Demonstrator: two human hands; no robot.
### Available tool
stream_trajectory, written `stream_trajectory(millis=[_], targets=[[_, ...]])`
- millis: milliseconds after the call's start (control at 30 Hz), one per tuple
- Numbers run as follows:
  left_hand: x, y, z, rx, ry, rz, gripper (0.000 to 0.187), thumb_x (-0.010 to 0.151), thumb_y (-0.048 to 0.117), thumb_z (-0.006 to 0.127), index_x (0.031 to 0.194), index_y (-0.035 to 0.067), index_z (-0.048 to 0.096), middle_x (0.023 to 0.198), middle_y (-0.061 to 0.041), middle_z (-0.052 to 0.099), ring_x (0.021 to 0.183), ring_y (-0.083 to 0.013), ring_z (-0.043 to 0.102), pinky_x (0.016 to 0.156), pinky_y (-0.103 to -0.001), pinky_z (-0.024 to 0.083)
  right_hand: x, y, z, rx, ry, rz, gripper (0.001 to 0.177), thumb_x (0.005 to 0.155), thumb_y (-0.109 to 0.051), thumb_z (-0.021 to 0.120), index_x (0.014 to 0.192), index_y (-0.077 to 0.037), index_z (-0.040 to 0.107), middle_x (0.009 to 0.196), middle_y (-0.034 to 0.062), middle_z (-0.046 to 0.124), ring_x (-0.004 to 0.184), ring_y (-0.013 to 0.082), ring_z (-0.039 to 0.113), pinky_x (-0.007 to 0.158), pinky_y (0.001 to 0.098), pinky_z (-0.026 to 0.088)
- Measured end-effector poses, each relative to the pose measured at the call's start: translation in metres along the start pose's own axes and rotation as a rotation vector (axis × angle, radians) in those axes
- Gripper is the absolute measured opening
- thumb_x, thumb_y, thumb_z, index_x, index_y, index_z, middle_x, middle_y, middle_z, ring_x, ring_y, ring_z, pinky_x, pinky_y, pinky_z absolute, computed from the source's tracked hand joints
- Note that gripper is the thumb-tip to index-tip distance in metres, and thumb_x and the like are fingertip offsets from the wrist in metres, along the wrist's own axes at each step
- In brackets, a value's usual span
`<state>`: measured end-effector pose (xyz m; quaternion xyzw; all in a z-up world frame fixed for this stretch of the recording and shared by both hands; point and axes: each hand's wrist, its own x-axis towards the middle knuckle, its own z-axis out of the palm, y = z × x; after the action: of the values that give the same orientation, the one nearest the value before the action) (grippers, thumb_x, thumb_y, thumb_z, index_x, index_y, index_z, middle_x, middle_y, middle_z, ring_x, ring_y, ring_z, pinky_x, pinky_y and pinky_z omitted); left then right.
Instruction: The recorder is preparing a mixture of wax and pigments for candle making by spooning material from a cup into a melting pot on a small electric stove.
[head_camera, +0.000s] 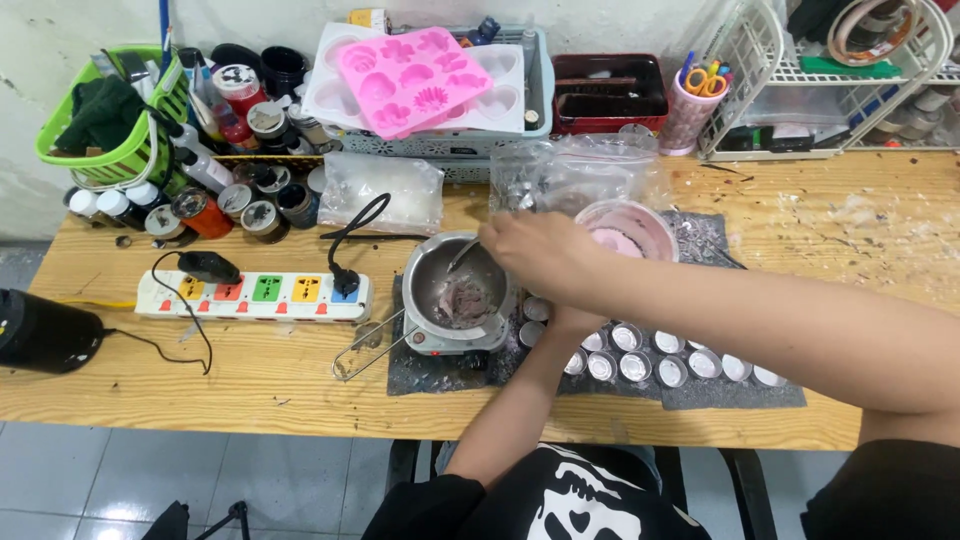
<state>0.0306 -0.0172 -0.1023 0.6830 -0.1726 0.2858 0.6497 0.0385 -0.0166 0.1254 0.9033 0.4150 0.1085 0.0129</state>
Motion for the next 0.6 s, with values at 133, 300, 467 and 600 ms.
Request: stream_trajectory(millis=[133, 300, 467, 600], targets=[[0.012, 0.032, -0.002, -0.011, -0.041, 0.032, 0.094, 0.064, 0.030, 0.098, 0.140, 0.003, 0.050, 0.136, -0.014, 0.063, 0.126, -0.0288, 0.066, 0.111, -0.042, 0.053, -0.019, 0.014, -0.067, 0.095, -0.104, 0.162, 0.031, 0.089, -0.016, 0.060, 0.119, -0.010, 0.064, 0.087, 0.0121, 0.073, 0.077, 0.0334, 0.073, 0.063, 0.0469, 0.058], [0.046, 0.092, -0.021, -0.022, -0.079, 0.066, 0.094, 0.062, 0.030, 0.098, 0.140, 0.003, 0.053, 0.135, -0.013, 0.064, 0.126, -0.0294, 0.066, 0.112, -0.042, 0.053, -0.070, 0.044, -0.119, -0.087, -0.256, 0.390, 0.025, 0.095, -0.035, 0.060, 0.099, -0.011, 0.068, 0.078, 0.0078, 0.072, 0.071, 0.0307, 0.073, 0.055, 0.0453, 0.057], [0.057, 0.108, -0.026, -0.067, -0.105, 0.094, 0.089, 0.064, 0.033, 0.096, 0.138, 0.003, 0.058, 0.132, -0.014, 0.066, 0.124, -0.0308, 0.068, 0.113, -0.043, 0.053, -0.116, 0.038, -0.114, -0.342, -0.555, 0.390, 0.029, 0.095, -0.019, 0.059, 0.123, -0.013, 0.059, 0.078, 0.0032, 0.071, 0.066, 0.0222, 0.074, 0.051, 0.0360, 0.057], [0.048, 0.096, -0.023, 0.043, -0.075, 0.219, 0.086, 0.065, 0.035, 0.097, 0.136, 0.004, 0.060, 0.134, -0.013, 0.066, 0.126, -0.0323, 0.066, 0.113, -0.044, 0.052, -0.150, 0.034, -0.060, -0.493, -0.305, 0.285, 0.024, 0.083, -0.017, 0.064, 0.105, -0.007, 0.063, 0.077, 0.0048, 0.071, 0.064, 0.0198, 0.074, 0.049, 0.0312, 0.055]])
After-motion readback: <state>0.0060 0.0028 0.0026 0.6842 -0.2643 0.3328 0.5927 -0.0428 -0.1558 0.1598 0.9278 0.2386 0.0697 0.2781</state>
